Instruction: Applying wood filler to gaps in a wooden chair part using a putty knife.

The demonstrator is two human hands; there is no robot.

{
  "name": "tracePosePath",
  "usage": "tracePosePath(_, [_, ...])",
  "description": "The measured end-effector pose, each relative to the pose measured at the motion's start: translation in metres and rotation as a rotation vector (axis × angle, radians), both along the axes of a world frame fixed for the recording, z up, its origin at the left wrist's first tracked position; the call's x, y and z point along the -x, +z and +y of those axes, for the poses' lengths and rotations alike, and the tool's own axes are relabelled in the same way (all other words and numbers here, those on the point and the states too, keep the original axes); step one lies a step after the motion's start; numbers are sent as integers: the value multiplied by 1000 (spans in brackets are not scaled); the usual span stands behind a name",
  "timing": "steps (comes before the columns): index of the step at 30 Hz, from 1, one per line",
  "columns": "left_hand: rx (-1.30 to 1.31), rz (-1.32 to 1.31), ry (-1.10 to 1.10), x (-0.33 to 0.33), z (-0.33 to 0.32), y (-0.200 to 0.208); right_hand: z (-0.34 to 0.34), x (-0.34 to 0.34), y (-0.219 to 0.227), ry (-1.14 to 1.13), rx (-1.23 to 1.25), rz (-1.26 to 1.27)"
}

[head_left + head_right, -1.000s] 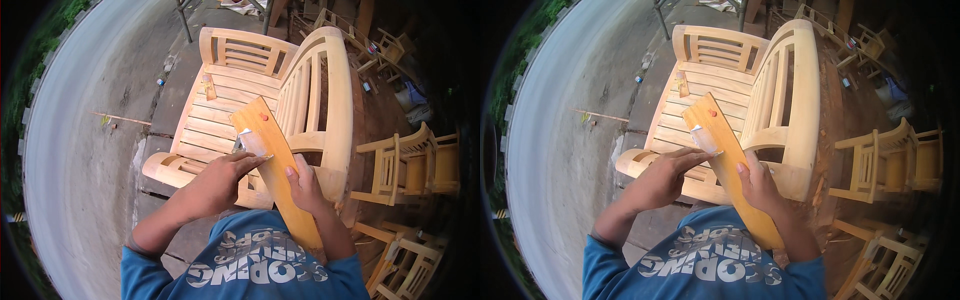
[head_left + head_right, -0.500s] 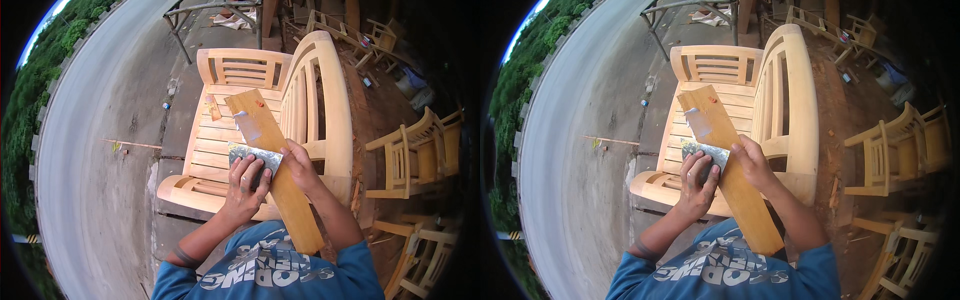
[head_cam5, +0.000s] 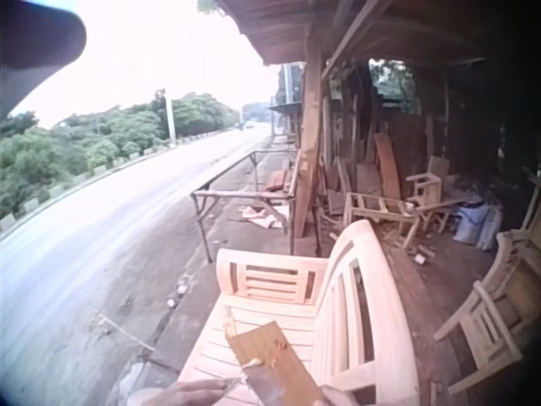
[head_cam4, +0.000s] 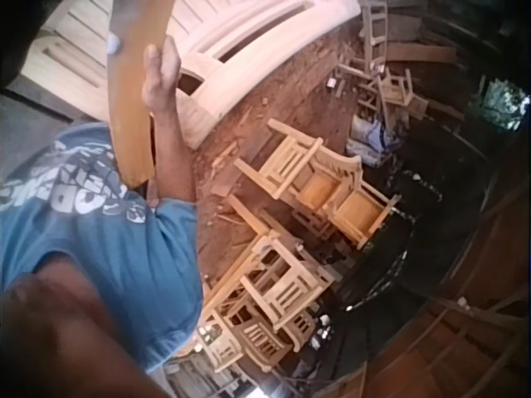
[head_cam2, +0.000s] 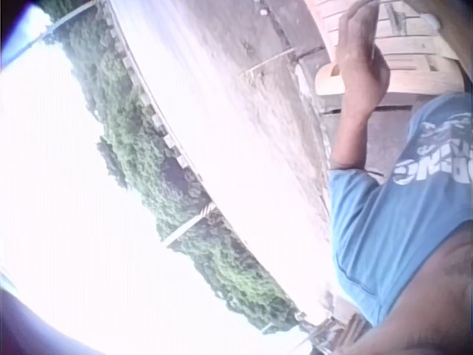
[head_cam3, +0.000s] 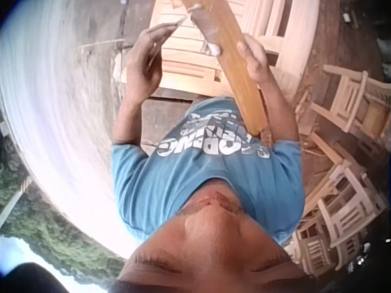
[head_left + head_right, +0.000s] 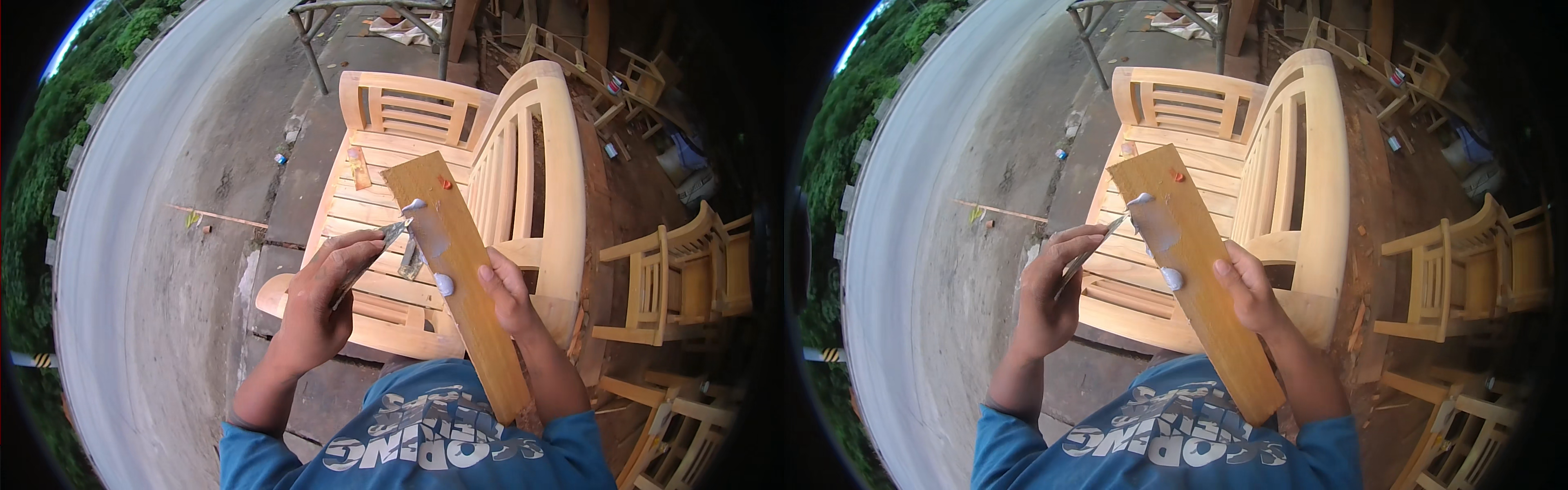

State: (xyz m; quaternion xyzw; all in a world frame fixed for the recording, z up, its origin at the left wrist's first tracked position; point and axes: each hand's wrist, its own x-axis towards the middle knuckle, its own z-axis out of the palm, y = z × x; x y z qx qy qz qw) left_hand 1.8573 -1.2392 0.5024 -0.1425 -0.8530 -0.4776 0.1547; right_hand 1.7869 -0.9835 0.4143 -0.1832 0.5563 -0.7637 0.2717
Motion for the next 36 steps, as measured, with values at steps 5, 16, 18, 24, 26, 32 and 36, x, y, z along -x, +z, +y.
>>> tracePosePath(5, [-5, -133, -95, -4, 9, -7, -7, -5, 0, -45, 33, 1])
tracePosePath(16, [-157, -361, -229, -18, -2, 1, -14, 2, -5, -22, 16, 7])
tracePosePath(18, [-297, -357, -192, -24, 3, -6, -15, 7, -1, -2, 45, -88])
tracePosePath(24, [262, 316, 32, -30, 57, -52, -28, 14, -3, -78, 51, -217])
tracePosePath(26, [500, 307, 5, -29, 61, -73, -29, 17, -1, -124, 90, -212])
tracePosePath(32, [396, 17, 104, -26, 9, -104, 21, 42, 48, -204, 9, -63])
tracePosePath(36, [165, 100, 198, -16, 7, -49, 43, 39, 48, -201, -117, -23])
